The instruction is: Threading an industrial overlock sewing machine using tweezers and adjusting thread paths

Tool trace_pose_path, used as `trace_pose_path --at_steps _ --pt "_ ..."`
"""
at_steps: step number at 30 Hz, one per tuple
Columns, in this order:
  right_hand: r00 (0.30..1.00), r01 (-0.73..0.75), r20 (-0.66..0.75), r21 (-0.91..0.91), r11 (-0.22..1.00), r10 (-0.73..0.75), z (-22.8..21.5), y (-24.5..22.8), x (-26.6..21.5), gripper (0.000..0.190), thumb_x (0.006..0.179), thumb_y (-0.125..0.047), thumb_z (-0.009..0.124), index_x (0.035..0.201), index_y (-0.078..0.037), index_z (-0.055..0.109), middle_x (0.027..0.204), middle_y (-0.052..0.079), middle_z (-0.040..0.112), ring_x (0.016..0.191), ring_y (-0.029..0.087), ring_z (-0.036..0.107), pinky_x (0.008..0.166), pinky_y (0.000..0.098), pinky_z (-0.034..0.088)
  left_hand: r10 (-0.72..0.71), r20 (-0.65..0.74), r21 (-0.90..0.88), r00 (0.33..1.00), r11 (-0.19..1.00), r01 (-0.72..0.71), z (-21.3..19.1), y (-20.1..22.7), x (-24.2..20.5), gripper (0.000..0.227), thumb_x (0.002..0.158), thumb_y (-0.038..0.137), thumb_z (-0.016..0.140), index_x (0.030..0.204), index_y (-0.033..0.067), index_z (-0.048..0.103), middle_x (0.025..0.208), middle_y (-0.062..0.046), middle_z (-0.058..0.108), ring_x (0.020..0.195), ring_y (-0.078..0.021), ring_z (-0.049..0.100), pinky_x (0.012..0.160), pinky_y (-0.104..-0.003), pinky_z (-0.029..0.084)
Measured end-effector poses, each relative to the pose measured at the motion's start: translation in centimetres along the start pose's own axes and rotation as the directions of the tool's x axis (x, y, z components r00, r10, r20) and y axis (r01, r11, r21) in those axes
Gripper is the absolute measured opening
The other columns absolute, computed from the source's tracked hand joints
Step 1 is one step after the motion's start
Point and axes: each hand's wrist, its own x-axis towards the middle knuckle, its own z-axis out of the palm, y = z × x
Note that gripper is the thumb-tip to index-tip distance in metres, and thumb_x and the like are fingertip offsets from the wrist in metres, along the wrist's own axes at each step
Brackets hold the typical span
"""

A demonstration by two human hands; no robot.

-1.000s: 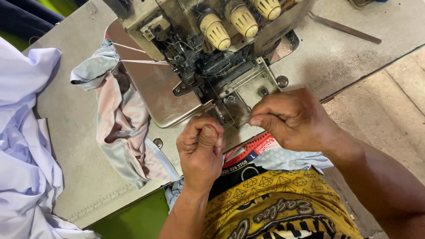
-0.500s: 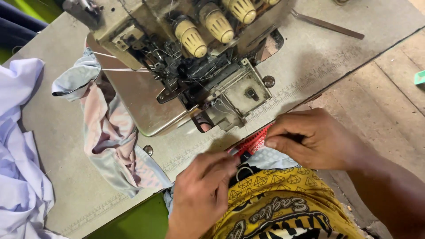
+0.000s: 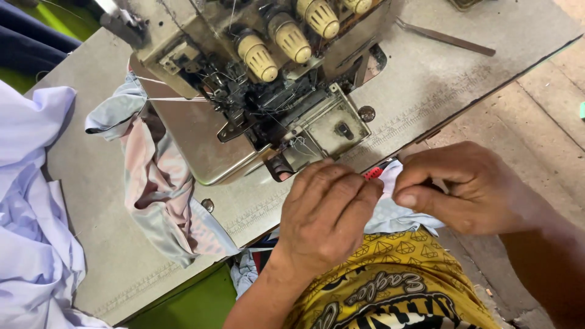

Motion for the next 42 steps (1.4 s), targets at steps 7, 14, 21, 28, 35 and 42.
trace_pose_path --at_steps 7,14,21,28,35,42 --pt "0.992 -0.009 -0.11 0.455 0.891 0.066 -3.3 0.6 -1.1 0.011 0.088 -0.014 0.063 0.079 -0.011 0.069 0.058 -0.004 0.064 0.048 0.003 0.053 0.044 0.0169 0.046 -0.099 -0.083 -0.256 0.992 0.964 0.075 1.5 -0.9 -2.9 0.003 0.091 -0.002 0.063 0.093 -0.0002 0.066 0.082 -0.013 0.069 0.069 -0.0207 0.065 0.063 -0.031 0.055" --pt "0.844 -0.335 -0.514 -0.277 0.901 0.155 -8.7 10.5 0.6 0.015 0.114 0.001 0.071 0.099 -0.001 0.071 0.086 0.007 0.065 0.072 0.014 0.052 0.064 0.0291 0.04 -0.236 -0.052 -0.343 0.97 0.917 0.205 1.1 0.4 -2.0 0.006 0.091 0.001 0.066 0.096 -0.0013 0.067 0.086 -0.014 0.072 0.072 -0.0186 0.071 0.062 -0.026 0.06" --pt "0.917 -0.399 -0.295 -0.633 0.663 0.27 -8.4 14.4 3.2 0.046 0.103 -0.04 0.067 0.132 -0.005 0.072 0.111 0.019 0.066 0.101 0.035 0.052 0.084 0.0491 0.039 -0.789 0.216 -0.816 0.575 0.178 0.55 2.8 -1.1 -3.6 0.006 0.1 0.01 0.062 0.099 0.0051 0.065 0.072 -0.006 0.067 0.055 -0.0123 0.061 0.047 -0.026 0.054" --pt "0.962 -0.233 -0.269 -0.72 0.654 0.047 -9.3 18.1 2.7 0.019 0.107 -0.027 0.081 0.116 -0.01 0.085 0.105 0.007 0.077 0.104 0.025 0.065 0.076 0.0379 0.048 -0.878 0.258 -0.964 0.404 -0.205 0.169 5.1 -2.1 -4.5 0.012 0.096 0.007 0.068 0.102 -0.0033 0.068 0.075 -0.013 0.063 0.05 -0.0116 0.047 0.052 -0.029 0.05" --pt "0.935 -0.353 -0.289 -0.701 0.62 0.206 -8.8 19.0 2.6 0.02 0.111 -0.034 0.073 0.107 -0.015 0.078 0.102 0.008 0.064 0.1 0.03 0.057 0.08 0.0433 0.045 -0.865 0.315 -0.948 0.391 -0.308 0.082 5.9 -2.6 -4.7 0.012 0.098 0.007 0.066 0.105 -0.0026 0.068 0.076 -0.012 0.062 0.05 -0.011 0.043 0.053 -0.029 0.044" --pt "0.897 -0.284 -0.42 -0.313 0.906 0.137 -6.5 15.5 1.9 0.008 0.114 0.016 0.066 0.114 0.008 0.065 0.09 0.014 0.063 0.067 0.017 0.048 0.054 0.0284 0.039 -0.825 0.284 -0.959 0.489 -0.234 0.162 5.3 -2.1 -4.1 0.009 0.101 0.013 0.063 0.101 0.0035 0.064 0.061 -0.003 0.052 0.049 -0.0105 0.042 0.047 -0.026 0.042"
